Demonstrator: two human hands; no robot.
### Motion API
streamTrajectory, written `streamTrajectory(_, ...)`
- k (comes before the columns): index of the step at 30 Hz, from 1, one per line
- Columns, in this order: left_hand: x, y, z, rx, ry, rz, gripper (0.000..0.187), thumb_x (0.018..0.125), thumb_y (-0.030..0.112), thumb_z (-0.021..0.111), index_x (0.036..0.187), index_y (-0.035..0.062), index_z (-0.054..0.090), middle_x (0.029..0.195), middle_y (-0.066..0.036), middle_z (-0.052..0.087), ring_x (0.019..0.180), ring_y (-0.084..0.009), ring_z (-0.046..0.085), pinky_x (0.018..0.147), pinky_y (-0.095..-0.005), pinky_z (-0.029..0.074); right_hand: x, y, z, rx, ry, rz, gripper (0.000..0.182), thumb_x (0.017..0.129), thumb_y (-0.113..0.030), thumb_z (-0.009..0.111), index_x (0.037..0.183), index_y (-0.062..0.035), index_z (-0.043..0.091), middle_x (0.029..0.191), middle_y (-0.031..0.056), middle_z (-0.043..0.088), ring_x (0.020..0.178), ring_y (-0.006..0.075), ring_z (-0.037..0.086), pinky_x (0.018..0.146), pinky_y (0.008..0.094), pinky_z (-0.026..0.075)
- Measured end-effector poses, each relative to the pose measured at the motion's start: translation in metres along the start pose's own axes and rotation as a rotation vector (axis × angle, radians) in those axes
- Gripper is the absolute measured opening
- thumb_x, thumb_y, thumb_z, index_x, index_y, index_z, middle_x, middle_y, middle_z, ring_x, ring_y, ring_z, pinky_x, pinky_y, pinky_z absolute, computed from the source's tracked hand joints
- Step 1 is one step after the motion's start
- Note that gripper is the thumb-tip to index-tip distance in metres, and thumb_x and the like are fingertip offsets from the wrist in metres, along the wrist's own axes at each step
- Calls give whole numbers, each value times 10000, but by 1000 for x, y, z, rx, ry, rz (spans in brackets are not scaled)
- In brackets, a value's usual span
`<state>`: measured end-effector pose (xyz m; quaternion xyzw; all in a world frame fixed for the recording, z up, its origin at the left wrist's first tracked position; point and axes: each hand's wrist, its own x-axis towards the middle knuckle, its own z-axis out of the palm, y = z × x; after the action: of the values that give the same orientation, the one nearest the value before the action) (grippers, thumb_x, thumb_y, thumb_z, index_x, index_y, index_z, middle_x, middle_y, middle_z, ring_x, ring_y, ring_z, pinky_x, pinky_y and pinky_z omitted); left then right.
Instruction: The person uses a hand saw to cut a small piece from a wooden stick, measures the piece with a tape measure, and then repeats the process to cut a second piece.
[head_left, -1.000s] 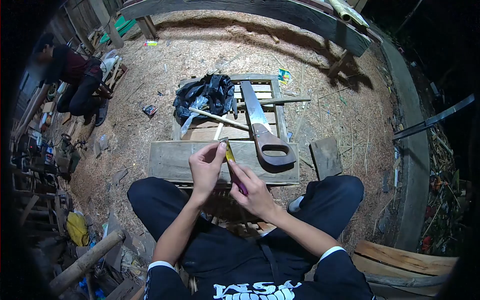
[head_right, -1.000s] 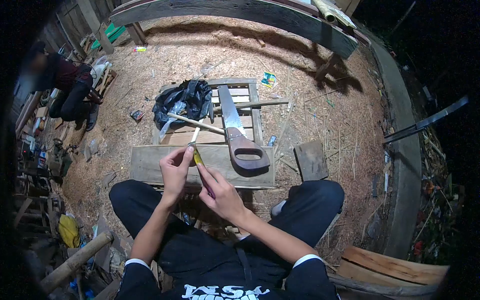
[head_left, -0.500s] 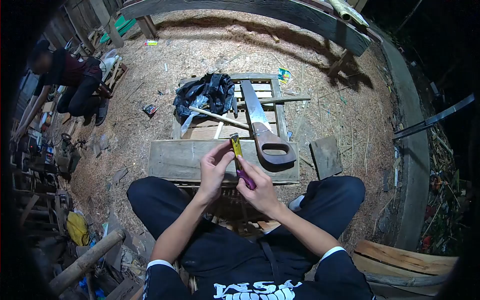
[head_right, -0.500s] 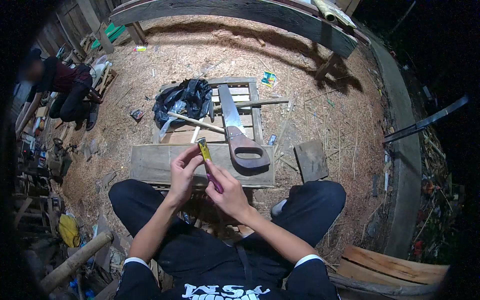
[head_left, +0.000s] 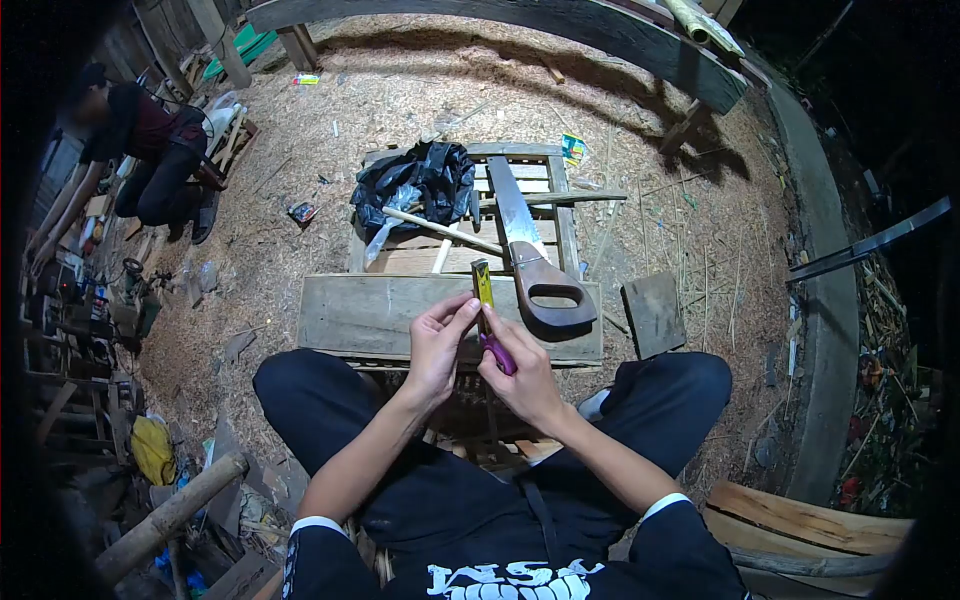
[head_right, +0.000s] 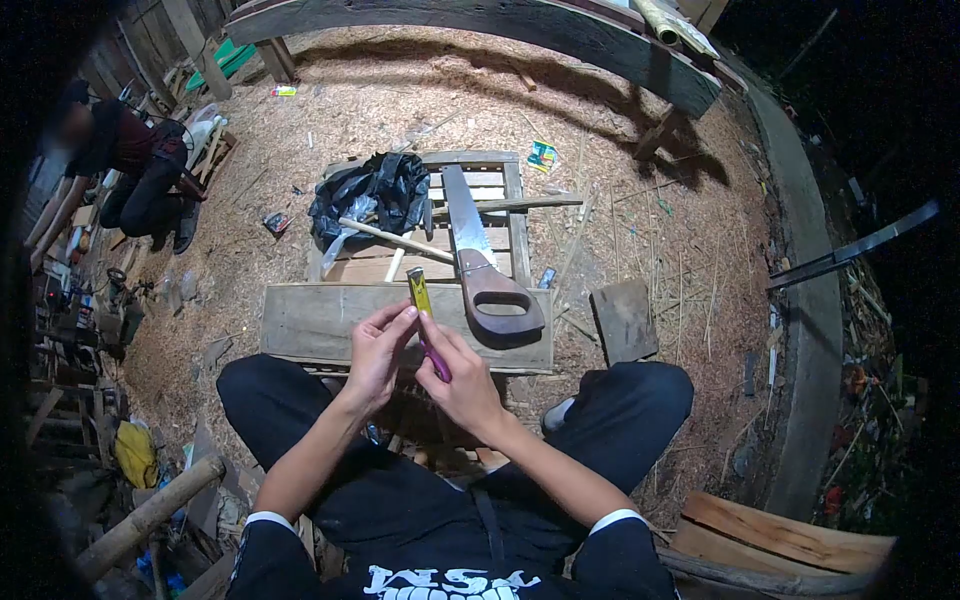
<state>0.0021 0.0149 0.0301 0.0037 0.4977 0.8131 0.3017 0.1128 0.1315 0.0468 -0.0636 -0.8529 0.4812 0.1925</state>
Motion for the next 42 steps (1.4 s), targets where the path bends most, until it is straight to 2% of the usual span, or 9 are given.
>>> streamTrajectory(3,0,2,1,-63,8,-22,270,999,55,735,1244,-52,692,1142,-100,752,1015,-121,709,920,-254,568,1,-2,1,21,1,17,659,881,-24,690,1523,-25,546,1252,235,668,1022,345,708,914,403,567)
streamTrajectory(5,-1,4,4,-138,33,-54,244,992,68,745,1219,-6,695,1061,-58,746,916,-115,693,830,-244,562,1,-1,2,17,-4,16,655,883,-23,688,1521,-14,543,1264,239,663,1036,348,707,914,398,567)
streamTrajectory(12,-2,3,5,-232,54,-171,268,999,100,742,1240,1,679,1075,-65,734,959,-118,690,884,-269,562,1,0,4,1,-2,21,678,882,-15,682,1542,-28,524,1286,236,655,1040,351,707,908,402,567)
streamTrajectory(14,-3,3,7,-246,68,-178,260,1001,114,736,1237,20,677,1082,-66,726,978,-129,690,900,-287,559,1,0,5,-9,7,-17,713,877,-17,676,1565,-62,493,1243,229,636,1002,417,702,843,460,575)
streamTrajectory(32,1,-7,6,-274,63,-135,256,1014,123,719,1242,21,659,1108,-75,715,1034,-136,679,959,-317,552,3,1,5,-27,2,-27,692,900,-21,670,1566,-56,485,1304,239,623,1038,425,699,866,462,580)
streamTrajectory(39,0,-13,11,-281,102,-105,251,1018,108,712,1240,10,648,1114,-77,701,1041,-142,682,946,-320,573,2,3,3,-30,5,-49,669,918,-17,662,1563,-50,486,1310,241,617,1061,429,690,885,459,575)
streamTrajectory(42,0,-14,12,-265,81,-67,215,1014,156,722,1203,67,671,1068,-21,709,1015,-114,673,892,-316,573,2,5,2,-43,4,-57,667,922,-22,666,1563,-46,483,1323,241,615,1059,429,689,891,454,575)
